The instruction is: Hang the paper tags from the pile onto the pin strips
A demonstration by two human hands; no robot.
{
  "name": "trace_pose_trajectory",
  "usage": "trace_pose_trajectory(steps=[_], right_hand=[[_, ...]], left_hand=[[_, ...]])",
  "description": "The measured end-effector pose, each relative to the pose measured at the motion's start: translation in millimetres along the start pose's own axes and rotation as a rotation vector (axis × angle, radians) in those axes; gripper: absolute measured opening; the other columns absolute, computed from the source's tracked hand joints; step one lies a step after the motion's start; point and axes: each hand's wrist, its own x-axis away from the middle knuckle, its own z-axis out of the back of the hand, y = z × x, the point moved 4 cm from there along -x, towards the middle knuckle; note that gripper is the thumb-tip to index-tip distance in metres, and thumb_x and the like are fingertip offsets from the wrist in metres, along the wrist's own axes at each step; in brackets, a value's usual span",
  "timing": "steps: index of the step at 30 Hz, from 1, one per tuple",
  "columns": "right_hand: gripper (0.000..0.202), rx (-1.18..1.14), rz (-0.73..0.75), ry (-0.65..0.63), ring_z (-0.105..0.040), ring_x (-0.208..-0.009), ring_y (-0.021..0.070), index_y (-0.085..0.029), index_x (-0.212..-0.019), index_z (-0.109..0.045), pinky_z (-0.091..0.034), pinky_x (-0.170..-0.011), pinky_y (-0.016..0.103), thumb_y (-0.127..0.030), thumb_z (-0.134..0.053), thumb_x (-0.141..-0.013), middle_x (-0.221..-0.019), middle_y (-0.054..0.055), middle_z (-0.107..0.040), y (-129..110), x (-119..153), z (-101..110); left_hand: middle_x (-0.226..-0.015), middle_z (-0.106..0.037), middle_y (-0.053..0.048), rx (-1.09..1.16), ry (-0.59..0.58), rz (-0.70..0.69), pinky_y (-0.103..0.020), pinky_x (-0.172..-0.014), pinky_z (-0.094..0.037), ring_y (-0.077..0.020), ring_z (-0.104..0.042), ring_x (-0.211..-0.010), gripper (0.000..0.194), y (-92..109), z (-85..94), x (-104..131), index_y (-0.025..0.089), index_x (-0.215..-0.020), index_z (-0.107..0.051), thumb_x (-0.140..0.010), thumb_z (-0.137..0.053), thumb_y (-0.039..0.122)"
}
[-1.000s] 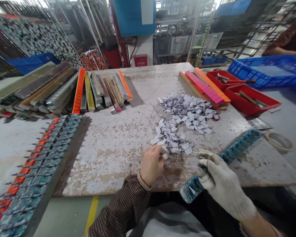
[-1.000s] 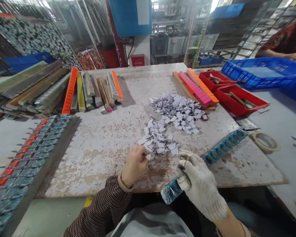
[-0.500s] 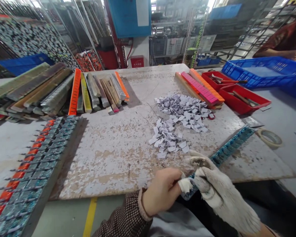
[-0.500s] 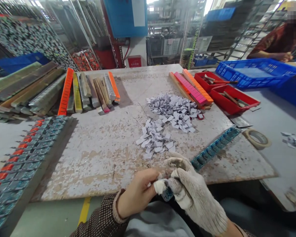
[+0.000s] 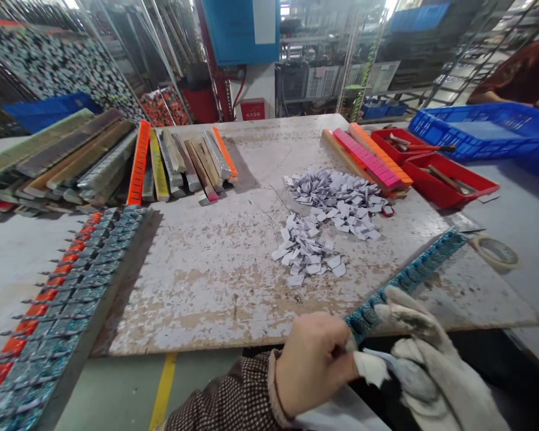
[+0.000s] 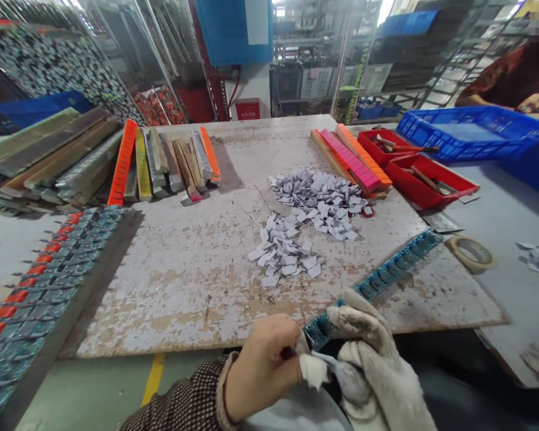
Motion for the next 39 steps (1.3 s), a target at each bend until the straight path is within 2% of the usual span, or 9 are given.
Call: trace_pose_trajectory(steps=[4,7,9,13,16,23,31,35,39], right_hand=[[0.046,-0.186,-0.109,-0.051,-0.076,-0.104,0.0297,-0.028,-0.146,-0.052,-0.069,-0.077,0.034,-0.023,-0.052,-0.100,-0.131,0.015,-0.070,-11,-2,-15],[0.049,-0.263,-0.043,-0.147,-0.079,-0.090,0.0266,-0.029,-0.150,-0.045,-0.069,-0.071,0.032,-0.019,-0.044,-0.102,-0.112,0.009,-0.078,-17,-8,-23],[0.042,-0.130,0.022,-0.111,-0.077,-0.098,0.0264,-0.027,-0.142,-0.051,-0.069,-0.076,0.033,-0.020,-0.045,-0.101,-0.119,0.011,-0.075,-17,-12,-19],[0.011,0.225,0.144,-0.004,-0.066,-0.124,0.0290,-0.025,-0.101,-0.065,-0.061,-0.100,0.044,-0.019,-0.057,-0.096,-0.131,0.010,-0.067,-11,-21,-7],[0.005,0.368,0.247,-0.046,-0.061,-0.129,0.0336,-0.022,-0.088,-0.063,-0.050,-0.110,0.056,-0.018,-0.064,-0.091,-0.118,0.010,-0.071,-8,-27,-12],[0.016,0.442,0.284,-0.238,-0.061,-0.124,0.0337,-0.017,-0.084,-0.065,-0.050,-0.108,0.058,-0.010,-0.051,-0.089,-0.109,0.013,-0.069,2,-31,-45],[0.016,0.299,0.278,-0.216,-0.058,-0.129,0.0312,-0.022,-0.081,-0.056,-0.055,-0.103,0.050,-0.025,-0.057,-0.097,-0.120,0.014,-0.066,11,-33,-27],[0.021,0.248,0.146,-0.056,-0.063,-0.125,0.0315,-0.023,-0.088,-0.060,-0.062,-0.092,0.045,-0.037,-0.052,-0.101,-0.125,0.016,-0.066,6,-38,-14],[0.023,0.132,0.067,-0.009,-0.071,-0.110,0.0236,-0.023,-0.085,-0.061,-0.064,-0.085,0.031,-0.032,-0.049,-0.104,-0.109,0.012,-0.073,-11,-44,-15]], left_hand=[[-0.060,-0.050,0.000,-0.015,-0.048,-0.019,-0.028,-0.055,-0.034,-0.0137,-0.045,-0.058,0.054,-4,-7.1,5,0.023,-0.064,-0.032,-0.104,-0.041,0.058],[-0.057,-0.048,0.001,0.079,-0.180,-0.172,-0.028,-0.058,-0.039,-0.0138,-0.045,-0.058,0.048,0,-11.0,5,0.024,-0.065,-0.030,-0.106,-0.036,0.049],[-0.061,-0.053,0.000,-0.056,-0.164,-0.233,-0.030,-0.062,-0.042,-0.0154,-0.048,-0.061,0.042,-5,-3.8,3,0.023,-0.070,-0.041,-0.106,-0.035,0.043],[-0.096,-0.068,-0.008,-0.647,-0.027,0.007,-0.040,-0.078,-0.051,-0.0259,-0.060,-0.088,0.022,-38,33.3,-11,0.018,-0.111,-0.060,-0.100,-0.056,0.036],[-0.110,-0.065,-0.013,-0.934,-0.080,0.241,-0.045,-0.089,-0.052,-0.0316,-0.060,-0.103,0.022,-66,56.8,-22,0.014,-0.115,-0.058,-0.094,-0.062,0.021],[-0.106,-0.066,-0.013,-0.904,-0.199,0.289,-0.045,-0.090,-0.051,-0.0319,-0.062,-0.104,0.008,-91,56.6,-34,0.016,-0.098,-0.059,-0.091,-0.061,0.014],[-0.092,-0.071,-0.003,-0.639,-0.068,0.238,-0.032,-0.077,-0.052,-0.0211,-0.068,-0.086,0.010,-74,48.1,-20,0.021,-0.091,-0.056,-0.090,-0.065,0.018],[-0.096,-0.075,-0.003,-0.385,0.116,-0.076,-0.032,-0.075,-0.053,-0.0196,-0.068,-0.081,0.007,-44,18.0,-7,0.022,-0.095,-0.054,-0.093,-0.057,0.016],[-0.114,-0.074,-0.009,-0.252,0.126,-0.263,-0.034,-0.085,-0.054,-0.0214,-0.069,-0.098,0.013,-21,-3.7,-2,0.021,-0.103,-0.053,-0.094,-0.055,0.012]])
